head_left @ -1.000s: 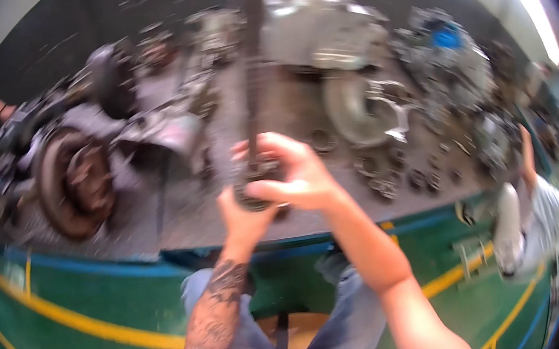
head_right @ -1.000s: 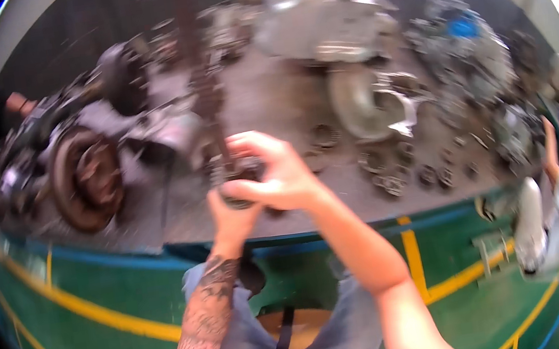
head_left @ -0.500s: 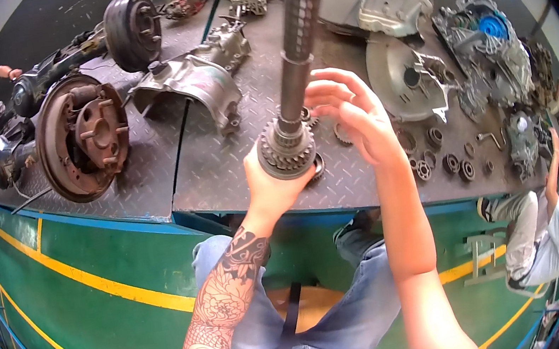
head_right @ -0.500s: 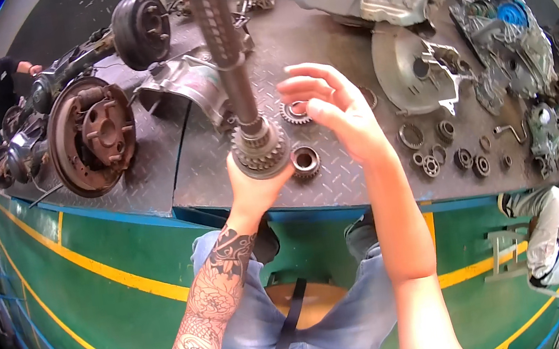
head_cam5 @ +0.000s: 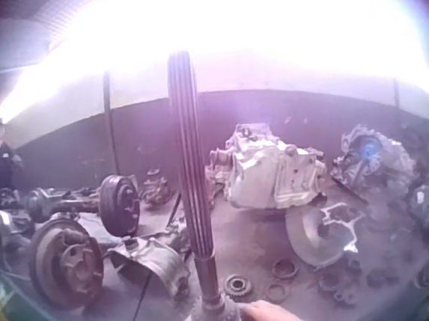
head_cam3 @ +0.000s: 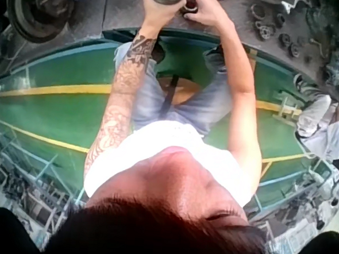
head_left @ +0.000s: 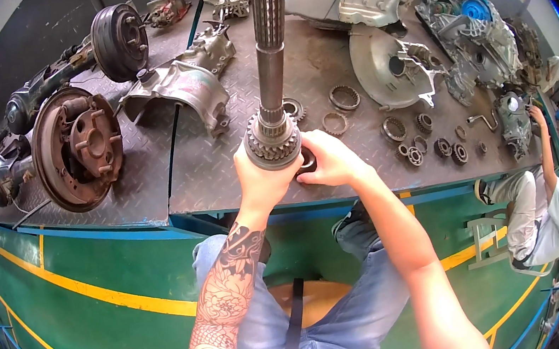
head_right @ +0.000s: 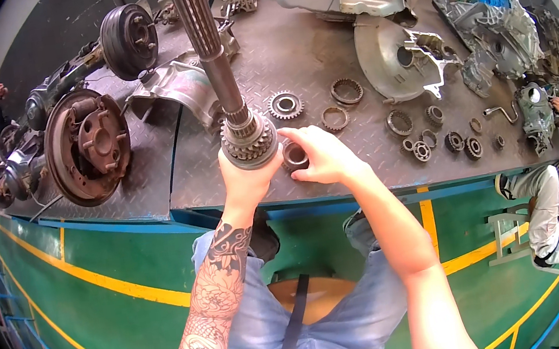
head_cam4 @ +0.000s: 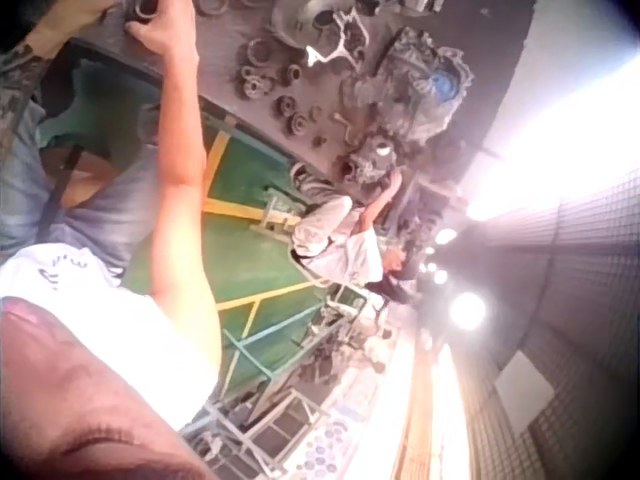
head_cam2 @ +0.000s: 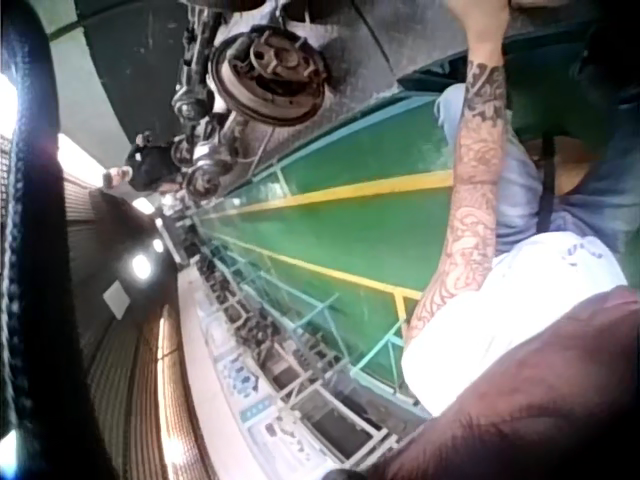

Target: The person assembles a transmission shaft by sliding gears, rings, and bearings onto the shaft one by one by hand, then places the assembled shaft horizontally onto the workbench.

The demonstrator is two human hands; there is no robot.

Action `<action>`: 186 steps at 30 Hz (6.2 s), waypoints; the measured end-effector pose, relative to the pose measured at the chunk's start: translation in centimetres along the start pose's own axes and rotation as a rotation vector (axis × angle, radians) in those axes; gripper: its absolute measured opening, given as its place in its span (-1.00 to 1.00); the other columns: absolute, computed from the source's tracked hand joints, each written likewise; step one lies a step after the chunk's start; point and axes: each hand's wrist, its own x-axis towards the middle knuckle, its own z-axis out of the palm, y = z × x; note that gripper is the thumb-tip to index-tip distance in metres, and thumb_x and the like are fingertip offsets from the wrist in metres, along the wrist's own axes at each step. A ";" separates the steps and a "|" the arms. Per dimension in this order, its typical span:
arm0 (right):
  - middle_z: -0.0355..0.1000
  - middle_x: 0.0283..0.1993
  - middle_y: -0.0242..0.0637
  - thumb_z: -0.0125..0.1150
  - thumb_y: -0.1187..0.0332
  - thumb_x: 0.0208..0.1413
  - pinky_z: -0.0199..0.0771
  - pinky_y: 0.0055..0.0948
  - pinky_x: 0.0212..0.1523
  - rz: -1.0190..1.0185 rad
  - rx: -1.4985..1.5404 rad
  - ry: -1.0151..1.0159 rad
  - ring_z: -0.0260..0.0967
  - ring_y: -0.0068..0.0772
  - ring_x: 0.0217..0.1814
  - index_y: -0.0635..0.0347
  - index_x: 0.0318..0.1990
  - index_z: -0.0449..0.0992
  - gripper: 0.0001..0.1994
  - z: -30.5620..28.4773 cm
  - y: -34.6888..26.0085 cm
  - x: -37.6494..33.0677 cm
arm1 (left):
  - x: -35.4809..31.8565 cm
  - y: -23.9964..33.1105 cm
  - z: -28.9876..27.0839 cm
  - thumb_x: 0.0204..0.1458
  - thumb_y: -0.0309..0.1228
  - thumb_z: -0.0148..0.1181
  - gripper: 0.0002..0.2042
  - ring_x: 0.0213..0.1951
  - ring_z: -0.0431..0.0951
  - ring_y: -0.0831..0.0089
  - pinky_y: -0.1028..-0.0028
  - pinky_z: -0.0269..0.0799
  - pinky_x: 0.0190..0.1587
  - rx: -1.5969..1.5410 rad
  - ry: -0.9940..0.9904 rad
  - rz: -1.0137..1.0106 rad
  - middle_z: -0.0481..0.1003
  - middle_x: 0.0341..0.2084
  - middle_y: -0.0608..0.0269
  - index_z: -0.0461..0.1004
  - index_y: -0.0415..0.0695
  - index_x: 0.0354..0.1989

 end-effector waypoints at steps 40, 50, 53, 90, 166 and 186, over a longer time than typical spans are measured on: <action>0.60 -0.23 -0.40 0.69 0.22 -0.17 0.54 -0.49 -0.14 -0.241 0.037 0.416 0.49 -0.62 -0.21 0.29 -0.08 0.66 -0.50 -15.2 -19.6 6.4 | 0.3 1.1 -0.1 -0.19 -0.51 0.56 -0.53 -0.14 0.74 0.38 0.34 0.62 -0.02 0.088 0.085 0.109 0.71 -0.22 0.09 0.60 -0.24 -0.02; 0.54 -0.18 -0.28 0.66 0.19 -0.22 0.53 -0.39 -0.05 -0.255 0.170 0.360 0.52 -0.40 -0.15 0.29 -0.06 0.62 -0.44 -8.8 -16.0 6.1 | 0.6 1.2 -0.8 -0.20 -0.50 0.53 -0.55 -0.19 0.74 0.24 0.30 0.61 -0.08 0.102 0.102 0.048 0.69 -0.27 0.05 0.57 -0.23 -0.06; 0.53 -0.15 -0.26 0.61 0.23 -0.16 0.50 -0.37 0.01 -0.303 0.197 0.346 0.50 -0.40 -0.10 0.28 0.03 0.57 -0.43 -8.3 -15.4 5.9 | 0.7 1.4 -0.6 -0.19 -0.46 0.53 -0.56 -0.18 0.74 0.18 0.29 0.61 -0.09 0.090 0.104 0.041 0.69 -0.27 0.04 0.57 -0.23 -0.06; 0.56 -0.14 -0.29 0.65 0.34 -0.19 0.56 -0.44 -0.05 -0.131 0.356 0.678 0.50 -0.59 -0.15 0.26 0.01 0.47 -0.42 -4.4 -16.8 5.1 | 0.5 0.9 0.7 -0.15 -0.38 0.56 -0.62 -0.21 0.76 0.09 0.28 0.63 -0.16 0.134 0.123 0.125 0.69 -0.37 0.01 0.58 -0.24 -0.18; 0.55 0.17 -0.04 0.07 -0.07 0.44 0.41 -0.07 0.36 -0.571 1.204 0.658 0.49 -0.09 0.27 0.24 0.39 0.35 -0.39 -21.2 -18.8 4.9 | 0.1 0.3 0.2 -0.28 -0.52 0.58 -0.55 -0.19 0.72 0.40 0.34 0.61 -0.05 0.088 -0.002 0.161 0.70 -0.28 0.09 0.60 -0.26 -0.12; 0.56 0.19 -0.18 0.49 0.25 0.09 0.33 -0.24 0.40 -0.307 0.367 0.312 0.49 -0.28 0.25 0.39 0.25 0.52 -0.40 -15.5 -18.1 5.2 | 0.4 -0.1 -0.8 -0.26 -0.52 0.56 -0.53 -0.19 0.71 0.44 0.36 0.61 -0.06 0.043 0.001 0.095 0.70 -0.27 0.13 0.60 -0.27 -0.08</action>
